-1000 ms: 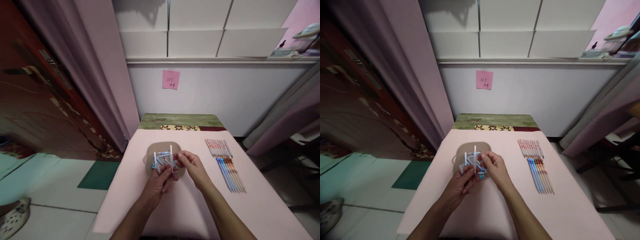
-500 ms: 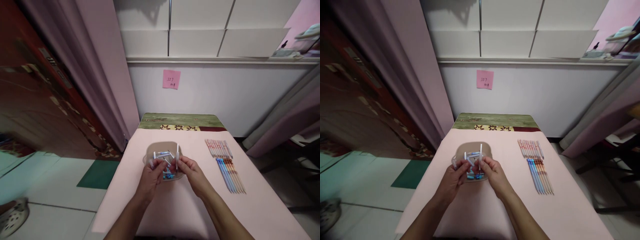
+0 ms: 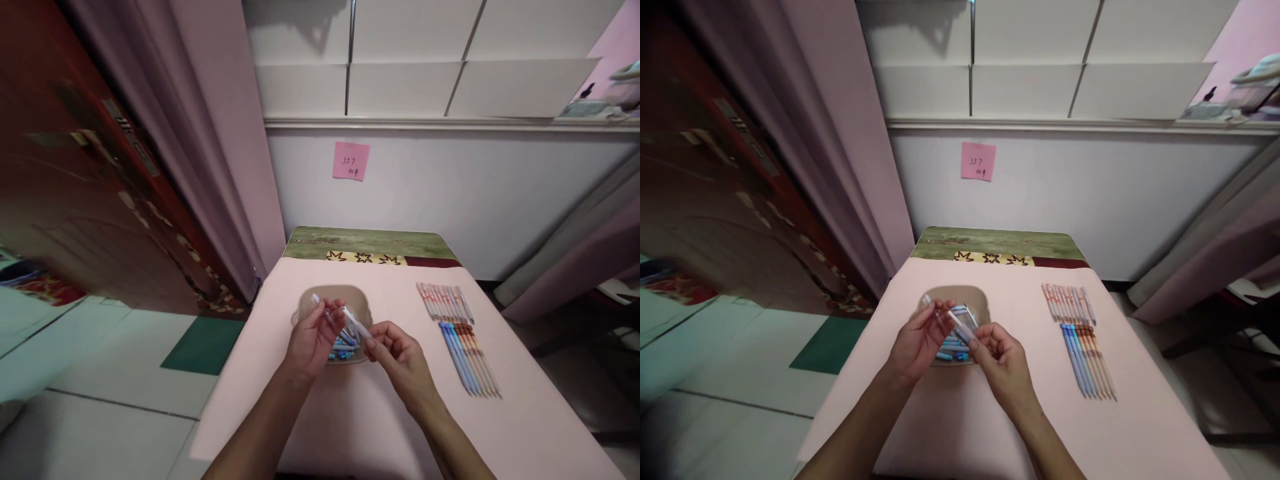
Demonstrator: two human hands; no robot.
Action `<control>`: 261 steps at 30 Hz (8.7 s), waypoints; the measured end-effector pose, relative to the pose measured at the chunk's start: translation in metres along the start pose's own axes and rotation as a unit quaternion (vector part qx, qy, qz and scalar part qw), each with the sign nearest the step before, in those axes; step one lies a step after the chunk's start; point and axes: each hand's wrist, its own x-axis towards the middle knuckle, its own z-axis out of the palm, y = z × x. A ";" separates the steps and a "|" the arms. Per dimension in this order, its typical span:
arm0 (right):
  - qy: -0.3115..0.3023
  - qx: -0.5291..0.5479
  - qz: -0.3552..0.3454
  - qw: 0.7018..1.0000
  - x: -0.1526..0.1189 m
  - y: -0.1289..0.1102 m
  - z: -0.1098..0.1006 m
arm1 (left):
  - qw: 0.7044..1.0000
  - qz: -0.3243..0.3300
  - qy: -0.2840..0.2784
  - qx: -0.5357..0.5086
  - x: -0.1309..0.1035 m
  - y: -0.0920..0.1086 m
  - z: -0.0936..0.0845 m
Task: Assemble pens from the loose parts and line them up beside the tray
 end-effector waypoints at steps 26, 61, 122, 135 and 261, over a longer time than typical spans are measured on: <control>0.067 -0.259 -0.093 0.959 -0.006 0.006 0.016 | 0.998 0.056 0.002 0.013 -0.014 -0.018 0.008; 0.065 -0.243 -0.132 0.959 -0.002 0.036 0.019 | 0.987 0.081 0.132 0.052 -0.015 -0.015 -0.018; 0.079 -0.365 -0.228 0.899 -0.008 0.026 0.011 | 0.985 0.100 0.070 0.123 -0.024 -0.012 -0.010; 0.052 -0.329 -0.174 0.927 -0.008 0.025 0.009 | 0.985 0.083 0.078 0.132 -0.025 -0.012 -0.007; -0.006 0.052 -0.067 0.996 -0.087 -0.024 0.044 | 0.976 0.042 0.082 0.198 -0.150 -0.084 0.009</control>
